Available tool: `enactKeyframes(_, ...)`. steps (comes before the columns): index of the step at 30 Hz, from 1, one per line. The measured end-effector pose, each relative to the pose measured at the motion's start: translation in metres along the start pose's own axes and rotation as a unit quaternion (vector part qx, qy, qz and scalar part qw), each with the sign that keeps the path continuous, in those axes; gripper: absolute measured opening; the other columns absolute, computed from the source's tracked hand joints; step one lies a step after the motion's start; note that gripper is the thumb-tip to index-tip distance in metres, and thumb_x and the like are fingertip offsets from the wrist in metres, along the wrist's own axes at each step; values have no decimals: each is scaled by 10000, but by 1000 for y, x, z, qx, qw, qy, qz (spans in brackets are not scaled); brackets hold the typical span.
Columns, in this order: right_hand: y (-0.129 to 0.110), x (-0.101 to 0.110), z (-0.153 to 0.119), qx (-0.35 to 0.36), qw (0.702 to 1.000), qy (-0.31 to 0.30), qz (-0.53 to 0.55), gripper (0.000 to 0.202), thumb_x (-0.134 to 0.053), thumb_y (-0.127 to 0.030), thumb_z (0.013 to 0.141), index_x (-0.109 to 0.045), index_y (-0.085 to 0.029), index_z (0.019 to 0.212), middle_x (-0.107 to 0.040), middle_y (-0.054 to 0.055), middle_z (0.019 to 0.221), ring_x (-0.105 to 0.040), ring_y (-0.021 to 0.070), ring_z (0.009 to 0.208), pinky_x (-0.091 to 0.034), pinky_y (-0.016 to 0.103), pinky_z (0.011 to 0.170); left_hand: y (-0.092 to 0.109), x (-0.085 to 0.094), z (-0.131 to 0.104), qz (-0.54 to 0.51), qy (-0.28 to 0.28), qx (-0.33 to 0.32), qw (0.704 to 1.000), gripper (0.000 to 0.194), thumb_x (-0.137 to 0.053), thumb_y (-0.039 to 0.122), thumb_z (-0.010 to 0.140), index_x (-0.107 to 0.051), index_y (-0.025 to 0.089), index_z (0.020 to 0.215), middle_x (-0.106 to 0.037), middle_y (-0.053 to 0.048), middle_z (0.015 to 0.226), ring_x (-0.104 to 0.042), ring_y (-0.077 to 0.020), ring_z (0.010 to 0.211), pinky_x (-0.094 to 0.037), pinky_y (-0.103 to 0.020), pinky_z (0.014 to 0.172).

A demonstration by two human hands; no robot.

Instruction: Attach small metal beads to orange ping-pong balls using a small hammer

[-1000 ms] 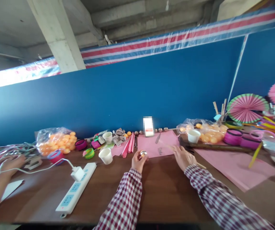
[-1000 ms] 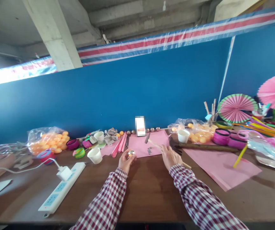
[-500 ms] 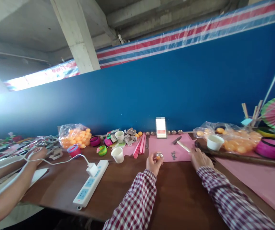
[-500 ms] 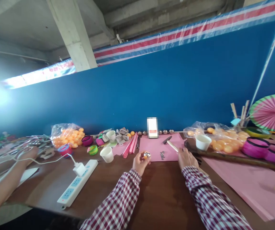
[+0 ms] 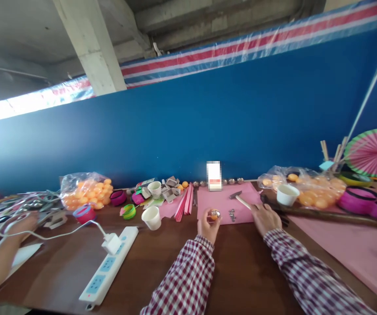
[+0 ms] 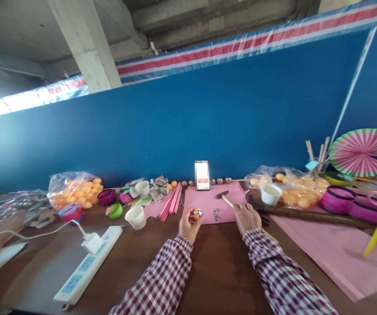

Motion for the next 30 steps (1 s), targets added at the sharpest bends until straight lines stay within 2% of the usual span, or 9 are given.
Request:
enactKeyframes(5,-21,0,4,45,994,4,96,300,-334,-223,814,-551,-241,1021,-566,28,1041,-478,177,865,-367,268,737,-6,2,6,-33,4,22,999,357,-688,244,547,-580,154,875,-626,-62,782,-573,-128,613,-461,-215,544)
enactKeyframes(8,-32,-8,12,51,990,-17,133,327,-310,-184,809,-551,-238,1023,-547,23,1094,-485,170,932,-365,264,768,-8,2,7,-47,-4,28,999,361,-688,251,550,-580,154,880,-627,-60,772,-572,-127,607,-461,-216,537)
enactKeyframes(12,-39,-13,20,62,986,-57,147,335,-323,-158,797,-565,-266,1001,-591,4,1004,-486,162,955,-350,257,791,-9,1,7,-49,-23,28,998,358,-679,267,564,-580,149,886,-626,-63,775,-568,-122,594,-464,-216,526)
enactKeyframes(18,-42,-4,20,38,988,-88,121,243,-371,-198,796,-604,-244,848,-602,13,923,-504,148,873,-347,235,728,-12,-4,5,-7,-18,11,1000,369,-688,227,543,-585,150,889,-619,-66,773,-568,-133,610,-468,-216,516)
enactKeyframes(25,-37,-8,20,46,991,-66,108,241,-338,-286,832,-566,-216,796,-591,31,861,-513,149,794,-335,237,647,-11,0,5,-38,-61,12,997,384,-682,201,554,-586,167,925,-610,-66,825,-575,-134,664,-476,-207,551)
enactKeyframes(30,-38,-5,18,41,991,-70,105,210,-374,-298,818,-555,-210,760,-591,27,823,-512,148,772,-331,232,630,-10,0,5,-30,-56,13,998,420,-684,206,554,-578,167,958,-613,-72,839,-584,-137,663,-489,-216,563)
Point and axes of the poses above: each hand's wrist, its own z-axis towards the middle knuckle, its own x-axis out of the back of the hand, y = z × x, the point moved 2 cm from there along z, towards the middle knuckle
